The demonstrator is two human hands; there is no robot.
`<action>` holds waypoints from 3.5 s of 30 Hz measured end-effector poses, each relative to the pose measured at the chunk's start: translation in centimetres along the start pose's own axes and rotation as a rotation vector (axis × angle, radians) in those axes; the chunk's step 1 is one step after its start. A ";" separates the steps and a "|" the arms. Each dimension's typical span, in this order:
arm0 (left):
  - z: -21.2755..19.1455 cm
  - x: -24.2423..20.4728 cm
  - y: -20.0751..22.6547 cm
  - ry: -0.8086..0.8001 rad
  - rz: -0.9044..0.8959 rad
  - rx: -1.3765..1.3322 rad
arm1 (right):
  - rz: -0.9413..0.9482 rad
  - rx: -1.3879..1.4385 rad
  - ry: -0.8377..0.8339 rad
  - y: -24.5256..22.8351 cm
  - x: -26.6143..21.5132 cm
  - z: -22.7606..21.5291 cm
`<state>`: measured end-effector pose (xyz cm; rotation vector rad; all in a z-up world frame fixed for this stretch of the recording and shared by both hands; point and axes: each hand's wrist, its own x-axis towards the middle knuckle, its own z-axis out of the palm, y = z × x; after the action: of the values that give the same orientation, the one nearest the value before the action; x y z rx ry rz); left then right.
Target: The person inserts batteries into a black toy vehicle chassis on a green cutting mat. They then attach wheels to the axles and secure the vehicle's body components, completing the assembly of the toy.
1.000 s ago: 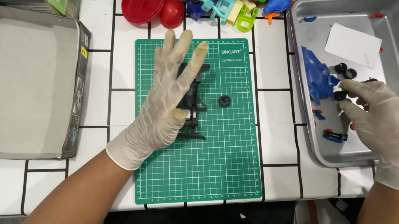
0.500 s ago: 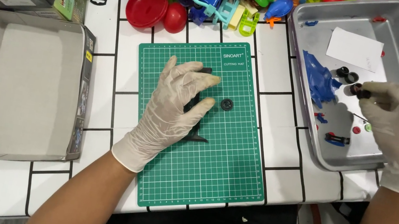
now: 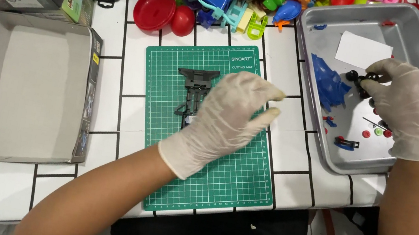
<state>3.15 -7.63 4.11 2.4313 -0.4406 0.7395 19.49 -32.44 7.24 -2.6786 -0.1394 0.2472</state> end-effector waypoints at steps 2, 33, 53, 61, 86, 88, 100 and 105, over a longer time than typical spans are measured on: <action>2.3 2.0 1.2 -0.054 -0.018 -0.095 | -0.044 -0.053 0.026 0.4 0.4 0.4; -4.5 -1.5 -4.0 0.339 -0.526 -1.235 | -1.080 0.670 0.074 -13.5 -6.9 5.7; -3.6 -3.8 -2.7 0.411 -0.575 -1.002 | -1.009 0.667 0.289 -13.3 -8.3 11.4; -4.0 -3.5 -2.6 0.474 -0.560 -0.961 | -1.044 0.742 0.331 -13.5 -8.3 12.4; -5.0 -3.7 -2.5 0.400 -0.408 -0.896 | -0.984 1.014 0.197 -12.5 -8.3 13.4; -5.2 -3.9 -3.0 0.368 -0.378 -0.881 | -0.984 0.993 0.176 -12.7 -8.4 13.3; -5.0 -4.2 -3.3 0.380 -0.265 -0.814 | -0.973 1.048 0.035 -12.1 -8.4 13.6; -4.7 -4.0 -3.2 0.397 -0.257 -0.819 | -0.965 1.066 0.013 -11.9 -8.3 13.7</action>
<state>-0.52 -1.68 3.67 1.4976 -0.2023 0.7197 8.00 -17.16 1.59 -1.3455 -0.9464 -0.0267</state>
